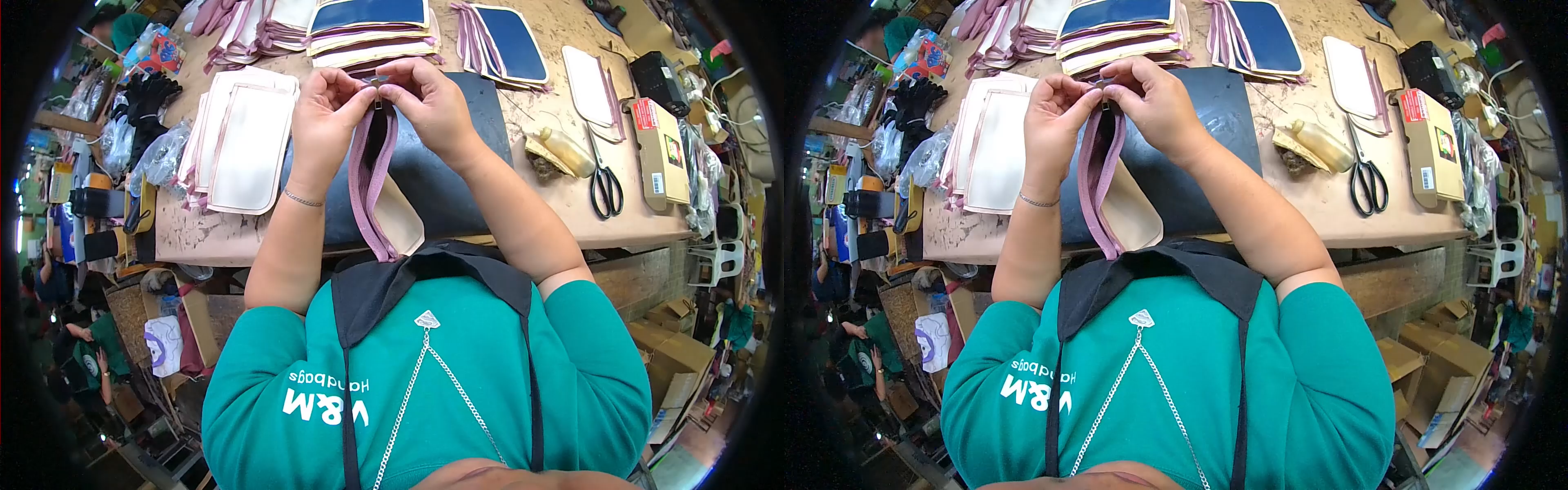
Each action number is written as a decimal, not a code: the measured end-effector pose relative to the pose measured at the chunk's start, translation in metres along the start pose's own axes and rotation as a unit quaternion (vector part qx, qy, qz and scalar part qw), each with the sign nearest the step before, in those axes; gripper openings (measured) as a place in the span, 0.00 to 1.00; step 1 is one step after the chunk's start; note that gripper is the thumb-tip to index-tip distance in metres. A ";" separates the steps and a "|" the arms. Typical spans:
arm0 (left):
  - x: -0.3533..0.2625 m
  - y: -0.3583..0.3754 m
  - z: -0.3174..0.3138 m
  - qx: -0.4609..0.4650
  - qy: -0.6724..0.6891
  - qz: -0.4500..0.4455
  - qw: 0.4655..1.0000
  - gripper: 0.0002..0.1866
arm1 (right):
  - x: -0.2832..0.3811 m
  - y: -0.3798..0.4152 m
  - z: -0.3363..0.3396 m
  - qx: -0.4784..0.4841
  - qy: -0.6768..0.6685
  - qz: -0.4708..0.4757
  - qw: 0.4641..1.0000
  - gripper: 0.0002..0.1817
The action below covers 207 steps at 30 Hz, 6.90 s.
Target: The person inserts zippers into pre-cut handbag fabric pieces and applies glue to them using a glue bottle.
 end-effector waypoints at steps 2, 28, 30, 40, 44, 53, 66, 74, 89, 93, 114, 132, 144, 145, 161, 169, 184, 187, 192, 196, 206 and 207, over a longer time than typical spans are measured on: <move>0.001 0.000 0.002 0.001 0.004 0.014 1.000 0.11 | 0.002 0.001 -0.001 0.000 0.020 0.015 1.000 0.13; -0.001 0.005 0.000 0.008 0.073 0.022 0.997 0.18 | 0.020 0.011 -0.002 -0.036 0.187 0.198 0.962 0.07; 0.001 0.002 -0.001 0.021 0.073 0.014 0.997 0.14 | 0.014 0.009 0.001 -0.031 0.161 0.158 0.974 0.07; -0.008 0.006 -0.001 0.027 -0.068 0.000 0.997 0.09 | -0.016 0.008 -0.010 0.006 -0.200 -0.077 0.977 0.11; -0.007 0.005 0.003 0.011 -0.095 -0.033 0.995 0.04 | -0.016 0.004 -0.010 0.032 -0.176 -0.062 0.982 0.11; -0.001 0.008 0.004 0.011 -0.108 -0.039 0.993 0.03 | 0.001 0.005 0.000 0.040 0.053 0.009 0.998 0.09; 0.003 0.006 0.000 0.017 -0.047 0.035 0.998 0.07 | 0.000 0.004 0.003 -0.012 0.010 0.033 0.999 0.14; 0.008 0.007 0.005 0.054 -0.057 0.084 0.993 0.06 | 0.012 0.005 0.002 0.032 0.151 0.115 0.981 0.11; -0.013 0.017 0.003 0.026 -0.164 -0.059 0.984 0.04 | -0.009 0.012 -0.001 0.005 -0.085 -0.001 0.996 0.07; -0.019 0.018 0.001 0.010 -0.246 -0.120 0.962 0.06 | -0.005 0.013 -0.001 -0.012 -0.077 0.013 0.997 0.08; -0.028 0.015 -0.006 0.030 -0.311 -0.113 0.943 0.07 | -0.011 0.009 0.001 0.012 -0.104 -0.011 0.994 0.12; -0.022 0.014 0.000 0.038 -0.268 -0.054 0.961 0.07 | 0.000 0.011 -0.002 -0.007 -0.066 0.031 0.997 0.11; -0.010 0.013 0.005 0.027 -0.128 -0.026 0.991 0.06 | -0.012 0.014 -0.007 0.011 -0.150 -0.018 0.988 0.10; -0.010 0.013 0.009 0.027 -0.140 -0.031 0.989 0.06 | -0.013 0.015 -0.011 0.011 -0.189 -0.031 0.981 0.11; -0.073 0.011 -0.011 0.146 -0.446 -0.180 0.865 0.04 | -0.020 0.014 -0.029 0.041 -0.187 -0.098 0.977 0.13; -0.065 0.009 -0.011 0.139 -0.468 -0.205 0.848 0.02 | -0.013 0.009 -0.032 0.052 -0.205 -0.103 0.972 0.11; -0.029 -0.021 0.013 0.146 -0.258 -0.024 0.955 0.11 | -0.012 0.013 -0.023 -0.031 -0.006 0.013 0.999 0.18; -0.024 -0.020 0.021 0.182 -0.324 -0.026 0.928 0.11 | -0.006 0.005 -0.015 0.017 0.067 0.055 0.996 0.14; -0.008 -0.014 0.019 0.107 -0.191 0.051 0.974 0.12 | 0.029 0.002 -0.017 0.092 0.266 0.137 0.950 0.15; 0.002 -0.009 0.018 0.079 -0.189 0.096 0.974 0.12 | 0.043 0.010 -0.022 0.083 0.393 0.224 0.888 0.19; -0.010 0.000 0.003 -0.033 -0.105 0.044 0.993 0.13 | 0.058 0.035 -0.022 0.053 0.530 0.358 0.767 0.06; -0.010 0.000 0.000 -0.032 -0.111 0.033 0.993 0.13 | 0.060 0.036 -0.020 0.051 0.525 0.364 0.768 0.07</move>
Point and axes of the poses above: each hand's wrist, its own y-axis away from the middle knuckle, its own z-axis out of the back of the hand, x = y × z, the point moved 5 cm from there along -y, towards the middle knuckle, and after that the axes turned 1 degree about x, right-handed, at the moved point
